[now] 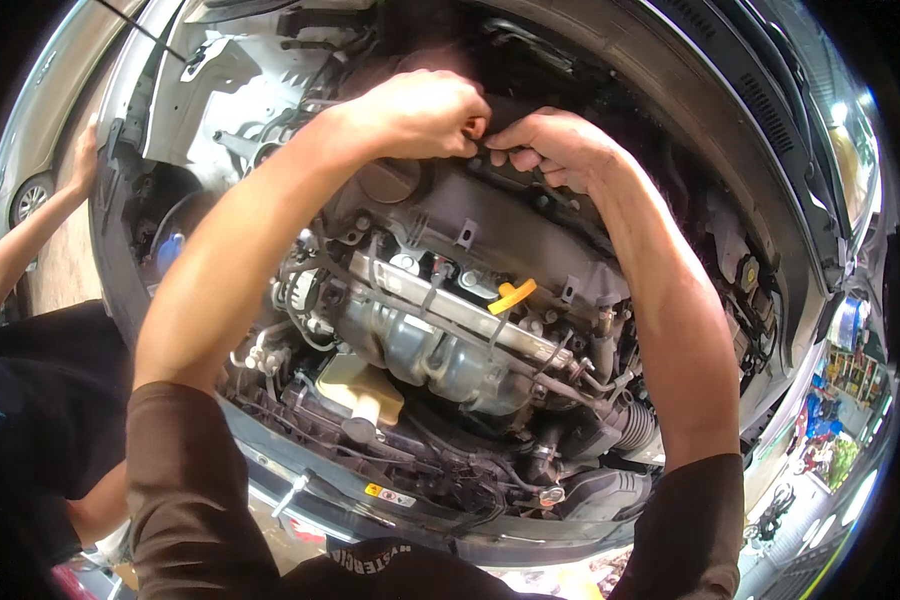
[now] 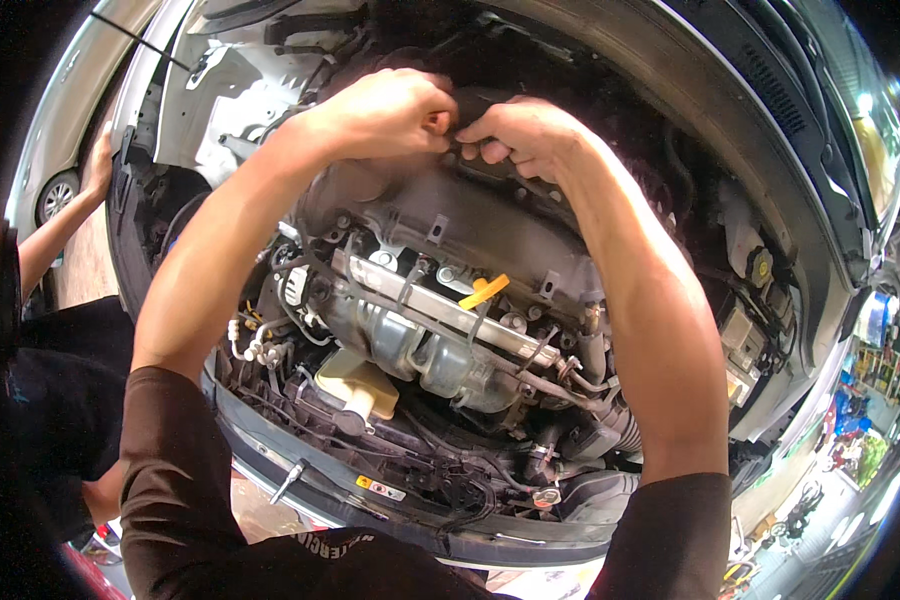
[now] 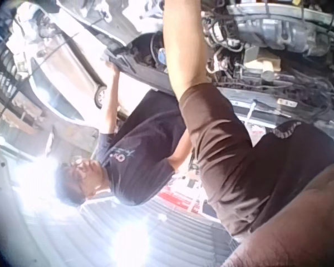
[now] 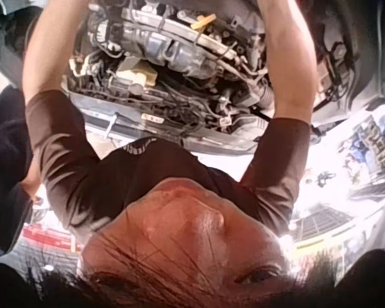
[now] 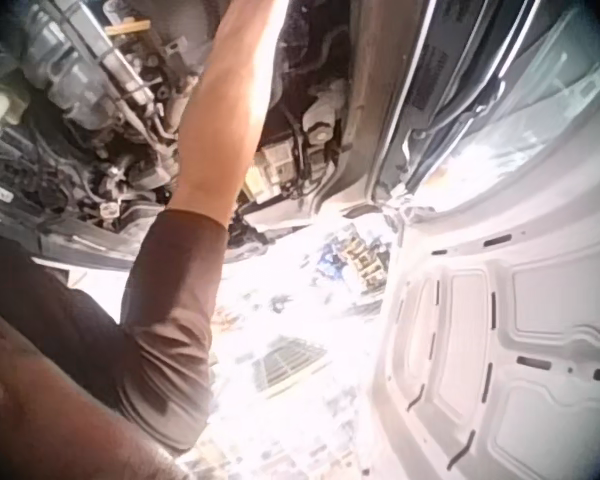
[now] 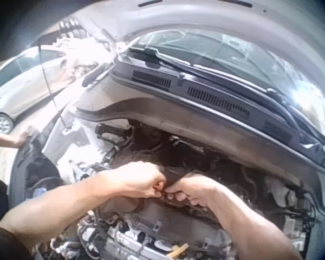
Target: The person works on a car engine by using tools from a toolbox to remove and replace components under the hood. The person uses a screwdriver to loosen screws, handles a large engine cover, and removes the air filter housing.
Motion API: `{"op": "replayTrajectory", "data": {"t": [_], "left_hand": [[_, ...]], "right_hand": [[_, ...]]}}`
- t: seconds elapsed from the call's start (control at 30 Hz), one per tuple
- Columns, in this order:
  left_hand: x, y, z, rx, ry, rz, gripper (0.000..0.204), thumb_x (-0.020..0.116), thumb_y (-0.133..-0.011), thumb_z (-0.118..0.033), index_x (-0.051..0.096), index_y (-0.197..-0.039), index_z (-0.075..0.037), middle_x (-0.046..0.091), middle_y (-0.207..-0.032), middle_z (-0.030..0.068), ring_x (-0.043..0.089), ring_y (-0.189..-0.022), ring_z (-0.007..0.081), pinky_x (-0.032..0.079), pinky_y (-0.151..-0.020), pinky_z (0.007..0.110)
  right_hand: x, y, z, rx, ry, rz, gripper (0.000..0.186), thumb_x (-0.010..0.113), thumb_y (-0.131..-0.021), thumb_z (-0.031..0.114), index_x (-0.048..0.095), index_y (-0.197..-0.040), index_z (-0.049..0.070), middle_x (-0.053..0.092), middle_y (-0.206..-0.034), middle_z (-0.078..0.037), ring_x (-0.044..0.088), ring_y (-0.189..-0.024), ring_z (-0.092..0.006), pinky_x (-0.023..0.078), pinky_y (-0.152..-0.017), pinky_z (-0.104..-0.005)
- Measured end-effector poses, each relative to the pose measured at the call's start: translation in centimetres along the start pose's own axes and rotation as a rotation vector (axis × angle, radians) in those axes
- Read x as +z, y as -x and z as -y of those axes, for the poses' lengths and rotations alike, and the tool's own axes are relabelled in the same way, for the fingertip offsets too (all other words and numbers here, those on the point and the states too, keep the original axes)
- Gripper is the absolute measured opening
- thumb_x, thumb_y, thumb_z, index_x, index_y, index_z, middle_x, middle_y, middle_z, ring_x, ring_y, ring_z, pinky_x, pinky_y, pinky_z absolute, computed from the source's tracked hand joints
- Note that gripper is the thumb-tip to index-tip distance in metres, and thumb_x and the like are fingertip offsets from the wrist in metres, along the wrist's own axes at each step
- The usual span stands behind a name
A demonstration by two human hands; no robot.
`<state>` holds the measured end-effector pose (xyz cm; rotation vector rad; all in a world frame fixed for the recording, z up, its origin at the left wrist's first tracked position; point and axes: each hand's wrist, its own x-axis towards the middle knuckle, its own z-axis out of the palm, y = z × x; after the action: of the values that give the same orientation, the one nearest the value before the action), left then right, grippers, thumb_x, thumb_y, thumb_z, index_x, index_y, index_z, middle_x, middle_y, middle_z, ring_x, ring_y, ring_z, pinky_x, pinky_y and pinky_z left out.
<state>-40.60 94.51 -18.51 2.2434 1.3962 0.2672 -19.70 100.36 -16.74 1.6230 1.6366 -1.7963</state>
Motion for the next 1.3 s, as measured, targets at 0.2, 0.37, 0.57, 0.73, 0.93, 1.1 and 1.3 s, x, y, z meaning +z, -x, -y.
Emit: {"op": "replayTrajectory", "data": {"t": [0.2, 0.37, 0.57, 0.73, 0.93, 1.1, 1.3], "left_hand": [[0.3, -1.8, 0.4, 0.201, 0.163, 0.022, 0.018, 0.079, -0.081, -0.015, 0.074, -0.092, -0.002, 0.068, -0.085, 0.0133, 0.069, -0.08, 0.0315, 0.056, -0.077, 0.042], [-5.3, -3.7, -3.6, 0.14, 0.015, -0.039, 0.018, 0.079, -0.088, -0.019, 0.074, -0.095, -0.003, 0.071, -0.079, 0.0124, 0.068, -0.072, 0.0265, 0.054, -0.071, 0.04], [-9.7, 4.5, -7.8, -0.116, 0.011, -0.169, 0.02, 0.077, -0.096, -0.019, 0.072, -0.102, -0.001, 0.055, -0.071, 0.0014, 0.045, -0.067, 0.0098, 0.043, -0.062, 0.03], [-7.4, 16.2, -13.7, -0.559, 0.146, 0.022, 0.022, 0.077, -0.095, -0.023, 0.077, -0.105, -0.003, 0.059, -0.071, 0.0099, 0.053, -0.064, 0.0168, 0.047, -0.062, 0.036], [-6.0, 30.9, -19.8, -0.833, 0.286, -0.057, 0.02, 0.08, -0.089, -0.012, 0.078, -0.104, 0.002, 0.058, -0.068, 0.0022, 0.05, -0.064, 0.0085, 0.043, -0.058, 0.03], [-4.8, 36.3, -23.5, -0.911, 0.423, -0.079, 0.019, 0.078, -0.091, -0.005, 0.075, -0.105, 0.008, 0.059, -0.069, 0.0017, 0.055, -0.066, 0.0059, 0.046, -0.059, 0.026], [-3.5, 40.5, -26.4, -0.88, 0.306, -0.063, 0.023, 0.079, -0.09, -0.011, 0.077, -0.106, 0.006, 0.064, -0.071, 0.0038, 0.06, -0.066, 0.0122, 0.049, -0.062, 0.028]], "right_hand": [[-1.5, 2.0, -1.9, -0.002, -0.119, -0.156, 0.026, 0.072, -0.096, 0.033, 0.074, -0.093, 0.007, 0.04, -0.063, 0.011, 0.026, -0.051, -0.0031, 0.022, -0.047, -0.0226], [-4.3, 5.6, -5.4, -0.299, -0.384, -0.037, 0.03, 0.073, -0.098, 0.034, 0.073, -0.101, 0.004, 0.057, -0.076, 0.006, 0.044, -0.061, -0.003, 0.038, -0.056, -0.0233], [-3.9, 8.0, -10.7, -0.726, -0.434, -0.486, 0.018, 0.072, -0.101, 0.025, 0.07, -0.098, 0.008, 0.069, -0.09, 0.0, 0.064, -0.087, -0.0098, 0.053, -0.083, -0.029], [-8.0, 14.4, -15.3, -0.982, -0.911, -0.905, 0.03, 0.052, -0.113, 0.025, 0.063, -0.108, -0.002, 0.072, -0.104, -0.018, 0.074, -0.092, -0.0271, 0.063, -0.092, -0.0427], [-17.0, 21.4, -26.1, -0.887, -1.27, -1.205, 0.03, 0.048, -0.113, 0.02, 0.06, -0.108, -0.007, 0.069, -0.109, -0.026, 0.073, -0.099, -0.04, 0.063, -0.099, -0.0551], [-20.8, 20.7, -35.2, -0.702, -1.582, -1.316, 0.021, 0.053, -0.106, 0.011, 0.053, -0.106, -0.009, 0.061, -0.105, -0.026, 0.068, -0.1, -0.0458, 0.056, -0.104, -0.0675], [-14.4, 16.3, -24.8, -0.618, -0.829, -1.156, 0.059, 0.08, -0.091, 0.028, 0.054, -0.132, -0.007, 0.065, -0.123, -0.021, 0.066, -0.118, -0.0362, 0.053, -0.109, -0.043]]}}
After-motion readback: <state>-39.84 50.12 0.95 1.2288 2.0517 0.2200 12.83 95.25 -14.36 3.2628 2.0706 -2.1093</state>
